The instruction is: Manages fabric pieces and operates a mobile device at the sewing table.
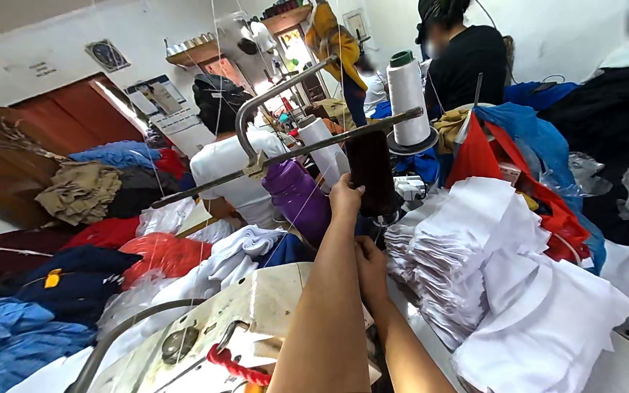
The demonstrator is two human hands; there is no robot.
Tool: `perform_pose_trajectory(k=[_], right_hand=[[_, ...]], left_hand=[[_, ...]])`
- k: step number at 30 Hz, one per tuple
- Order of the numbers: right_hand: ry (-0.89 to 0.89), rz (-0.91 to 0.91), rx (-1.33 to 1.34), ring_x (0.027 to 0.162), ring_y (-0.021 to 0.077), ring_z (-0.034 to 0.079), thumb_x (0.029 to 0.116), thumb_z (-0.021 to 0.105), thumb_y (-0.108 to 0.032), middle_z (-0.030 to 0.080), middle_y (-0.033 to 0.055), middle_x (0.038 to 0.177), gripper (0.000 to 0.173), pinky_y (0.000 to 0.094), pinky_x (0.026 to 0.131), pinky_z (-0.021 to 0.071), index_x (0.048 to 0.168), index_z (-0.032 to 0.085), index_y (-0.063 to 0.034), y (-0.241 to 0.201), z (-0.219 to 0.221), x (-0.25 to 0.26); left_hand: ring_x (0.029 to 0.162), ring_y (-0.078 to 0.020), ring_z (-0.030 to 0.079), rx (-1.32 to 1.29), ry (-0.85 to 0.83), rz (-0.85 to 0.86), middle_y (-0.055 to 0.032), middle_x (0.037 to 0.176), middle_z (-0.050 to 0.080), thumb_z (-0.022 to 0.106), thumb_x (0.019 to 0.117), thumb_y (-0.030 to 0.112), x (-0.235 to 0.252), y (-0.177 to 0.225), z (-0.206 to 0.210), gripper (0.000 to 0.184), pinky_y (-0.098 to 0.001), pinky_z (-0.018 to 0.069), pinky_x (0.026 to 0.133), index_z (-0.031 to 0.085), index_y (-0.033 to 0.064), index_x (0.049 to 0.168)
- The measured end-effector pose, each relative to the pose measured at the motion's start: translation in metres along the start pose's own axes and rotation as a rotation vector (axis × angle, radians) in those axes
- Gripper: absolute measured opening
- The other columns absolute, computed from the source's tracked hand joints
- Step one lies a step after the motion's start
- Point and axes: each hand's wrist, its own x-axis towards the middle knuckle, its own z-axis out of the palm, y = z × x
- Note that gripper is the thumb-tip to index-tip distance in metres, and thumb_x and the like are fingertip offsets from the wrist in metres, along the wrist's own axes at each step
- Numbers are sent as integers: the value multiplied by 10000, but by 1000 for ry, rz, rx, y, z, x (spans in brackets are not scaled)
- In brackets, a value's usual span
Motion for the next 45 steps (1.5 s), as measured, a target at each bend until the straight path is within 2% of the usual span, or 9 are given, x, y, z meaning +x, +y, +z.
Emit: perform_pose_trajectory(k=[2, 8, 12, 16, 23, 29, 32, 42, 45], right_hand=[[4, 16, 7, 642, 47, 523, 1032, 566, -96, 608, 19, 742, 163, 244, 643, 458, 1067, 696, -5, -4, 0, -1], [-4, 52, 55, 640, 40, 533, 1020, 574, -84, 610, 19, 746, 145, 229, 637, 462, 1056, 691, -6, -4, 0, -1], [1, 49, 33, 638, 51, 531, 1031, 563, -101, 613, 28, 759, 162, 241, 633, 462, 1068, 696, -16, -2, 0, -2], [-10, 40, 21, 663, 72, 549, 1041, 546, -118, 629, 47, 793, 190, 273, 657, 482, 1104, 689, -9, -1, 0, -3], [6, 41, 50, 634, 37, 529, 1031, 551, -92, 607, 22, 755, 167, 223, 633, 464, 1062, 691, -7, -1, 0, -2], [16, 44, 50, 676, 29, 569, 1002, 571, -71, 629, 15, 763, 144, 231, 679, 492, 1036, 695, -5, 0, 1, 1], [21, 47, 57, 643, 20, 553, 995, 570, -59, 611, 8, 731, 140, 220, 648, 484, 1032, 690, 3, -1, 1, 1], [8, 61, 75, 647, 29, 573, 1017, 565, -88, 633, 13, 755, 154, 223, 650, 497, 1044, 695, -11, 0, 1, 1], [11, 41, 50, 658, 39, 578, 1006, 554, -75, 635, 23, 760, 165, 242, 654, 503, 1059, 692, 0, 2, 2, 2]], left_hand=[[1213, -415, 595, 63, 30, 5, -277, 1317, 606, 669, 965, 24, -1, 2, 3, 448, -565, 469, 1027, 556, -13, 1397], [1239, -406, 591, 207, 48, -23, -248, 1311, 631, 653, 991, 74, -2, 11, 5, 430, -581, 443, 1043, 564, 13, 1407], [1308, -431, 524, 236, 95, -22, -272, 1429, 530, 700, 959, 76, -2, 12, 5, 434, -567, 428, 1072, 602, 16, 1378], [1197, -415, 610, 153, 72, -39, -265, 1312, 622, 639, 995, 73, 0, 6, 4, 428, -585, 469, 1003, 544, 0, 1405], [1218, -408, 607, 165, 78, -39, -253, 1299, 639, 634, 1002, 83, 1, 6, 5, 434, -580, 453, 1028, 539, 11, 1420], [1246, -411, 588, 136, 60, -53, -248, 1322, 627, 603, 1020, 86, 2, 6, 9, 462, -622, 417, 1043, 486, 36, 1465], [1196, -405, 618, 147, 72, -45, -251, 1277, 644, 609, 1000, 38, 3, 2, 12, 490, -592, 453, 1013, 456, 36, 1466], [1187, -379, 625, 158, 22, -93, -240, 1268, 653, 652, 985, 64, 4, -5, 12, 457, -540, 474, 1016, 523, 8, 1420], [1195, -411, 610, 193, -5, -88, -266, 1290, 634, 639, 997, 84, -1, -3, 11, 441, -564, 458, 1021, 540, -9, 1416]])
